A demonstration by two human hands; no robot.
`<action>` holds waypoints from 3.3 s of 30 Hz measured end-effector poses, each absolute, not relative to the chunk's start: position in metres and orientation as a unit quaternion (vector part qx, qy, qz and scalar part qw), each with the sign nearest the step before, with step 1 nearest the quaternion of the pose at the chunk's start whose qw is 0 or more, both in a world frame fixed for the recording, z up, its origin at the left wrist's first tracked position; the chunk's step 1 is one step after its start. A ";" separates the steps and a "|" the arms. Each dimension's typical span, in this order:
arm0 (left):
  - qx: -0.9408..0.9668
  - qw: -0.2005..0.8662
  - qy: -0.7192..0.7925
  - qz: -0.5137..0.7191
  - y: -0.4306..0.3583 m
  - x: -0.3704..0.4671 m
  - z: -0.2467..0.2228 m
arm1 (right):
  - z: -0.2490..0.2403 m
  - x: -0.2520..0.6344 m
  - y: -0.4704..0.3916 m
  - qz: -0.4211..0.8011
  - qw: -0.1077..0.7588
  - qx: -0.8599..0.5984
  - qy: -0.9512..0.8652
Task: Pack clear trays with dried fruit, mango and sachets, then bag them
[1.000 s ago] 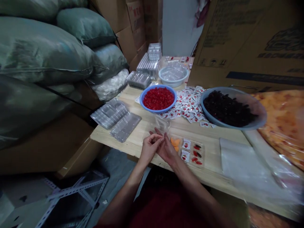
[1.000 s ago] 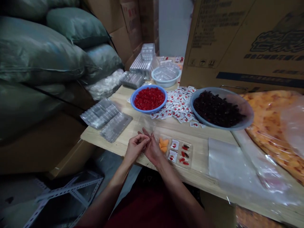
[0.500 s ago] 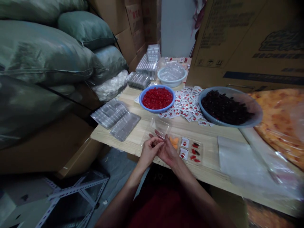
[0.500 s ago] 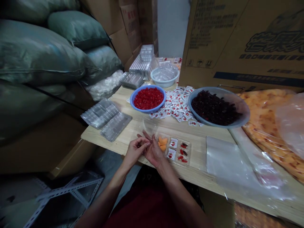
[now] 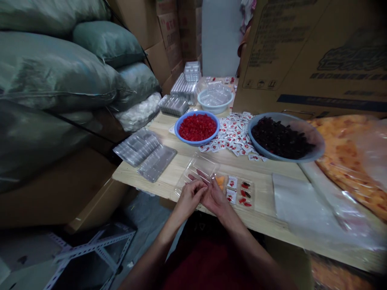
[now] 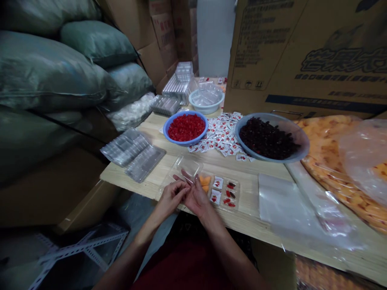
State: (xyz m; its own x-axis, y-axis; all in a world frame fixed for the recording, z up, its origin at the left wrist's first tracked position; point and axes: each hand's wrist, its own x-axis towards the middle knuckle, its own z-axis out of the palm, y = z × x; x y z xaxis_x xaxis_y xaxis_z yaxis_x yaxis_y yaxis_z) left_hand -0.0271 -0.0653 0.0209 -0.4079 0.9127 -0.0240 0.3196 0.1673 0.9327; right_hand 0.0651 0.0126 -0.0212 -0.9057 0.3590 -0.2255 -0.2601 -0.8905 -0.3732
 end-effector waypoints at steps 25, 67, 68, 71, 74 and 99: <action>0.428 0.328 0.696 0.474 -0.065 -0.019 0.021 | -0.011 0.074 0.011 0.958 0.165 -0.168 -0.165; 0.338 0.300 0.536 0.713 -0.084 -0.059 0.065 | 0.016 0.046 0.025 0.890 0.203 -0.252 -0.320; 0.322 0.327 0.512 0.726 -0.084 -0.056 0.064 | 0.018 0.070 0.029 0.869 0.239 -0.269 -0.339; 0.285 0.388 0.486 0.729 -0.079 -0.055 0.052 | 0.025 0.142 0.035 0.758 0.317 -0.325 -0.468; 0.315 0.416 0.567 0.638 -0.065 -0.045 0.027 | 0.019 0.200 0.035 0.658 0.317 -0.374 -0.572; 0.455 0.326 0.694 0.452 0.023 -0.034 -0.042 | -0.056 0.216 0.086 0.553 0.395 -0.490 -0.546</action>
State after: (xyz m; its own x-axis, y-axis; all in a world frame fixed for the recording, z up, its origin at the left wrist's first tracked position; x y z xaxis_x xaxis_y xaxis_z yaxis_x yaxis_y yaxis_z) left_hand -0.0337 0.0226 -0.0419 -0.3731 0.9269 -0.0411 0.3373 0.1767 0.9247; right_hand 0.2157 0.0862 -0.0556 -0.2081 0.9719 -0.1105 0.0984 -0.0915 -0.9909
